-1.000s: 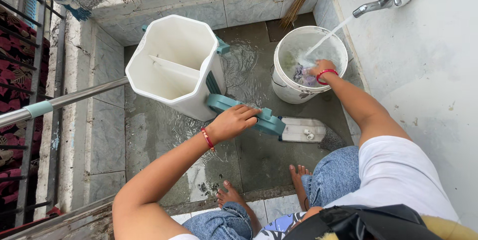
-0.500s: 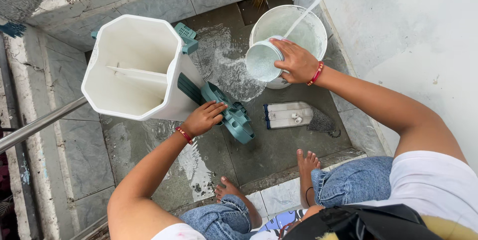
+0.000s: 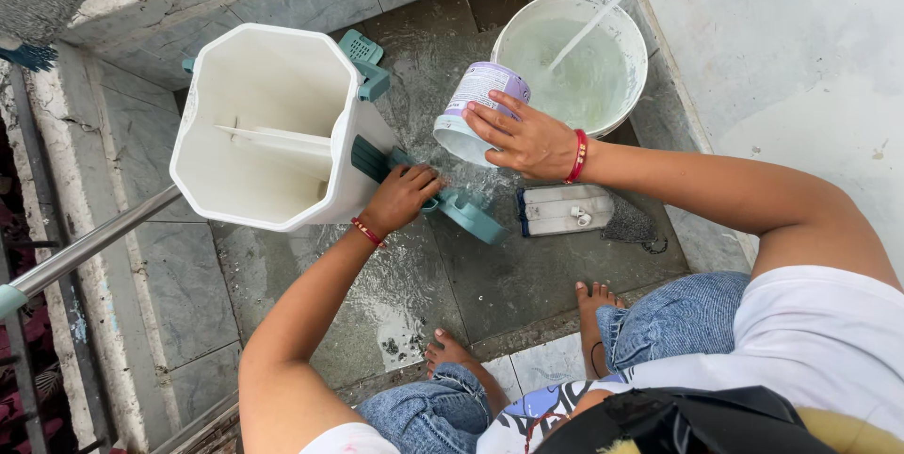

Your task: The person washes a plastic mop bucket and its internal wringer mechanism by pouring water over the parts using a bucket and a small container and wiping the surfaces by hand.

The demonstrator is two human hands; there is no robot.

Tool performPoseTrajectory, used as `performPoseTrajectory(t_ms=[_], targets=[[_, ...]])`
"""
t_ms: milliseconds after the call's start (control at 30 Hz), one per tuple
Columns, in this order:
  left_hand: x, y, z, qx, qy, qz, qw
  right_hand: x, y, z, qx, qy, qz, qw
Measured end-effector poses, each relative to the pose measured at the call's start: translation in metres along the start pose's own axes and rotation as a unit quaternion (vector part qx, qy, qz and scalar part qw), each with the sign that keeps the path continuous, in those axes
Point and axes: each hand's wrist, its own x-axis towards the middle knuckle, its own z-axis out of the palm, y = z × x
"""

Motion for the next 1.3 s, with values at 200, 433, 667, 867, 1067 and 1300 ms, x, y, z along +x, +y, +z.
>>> performPoseTrajectory(t_ms=[200,433,667,867,1067,1300], targets=[[0.013,0.001,-0.014,-0.076,-0.075,0.009,0.994,-0.023,0.027,0.020,-0.116,-0.053,0.142,0.982],[0.001,0.014,-0.017,-0.059,-0.100,0.090,0.989,-0.100,0.084,0.138,-0.164,-0.203,0.263,0.929],[-0.031,0.023,0.010,0.009,-0.055,0.097,0.994,-0.125,0.088,0.193,0.004,-0.221,0.206,0.953],[-0.036,0.024,0.018,0.016,-0.048,0.079,0.996,-0.125,0.076,0.124,0.143,0.023,0.314,0.938],[-0.014,0.012,0.030,0.017,-0.059,0.098,0.993,-0.071,0.055,0.053,0.062,0.073,0.158,0.983],[-0.013,0.009,0.033,0.013,-0.074,0.090,0.993,-0.026,0.033,0.034,-0.008,0.042,0.111,0.993]])
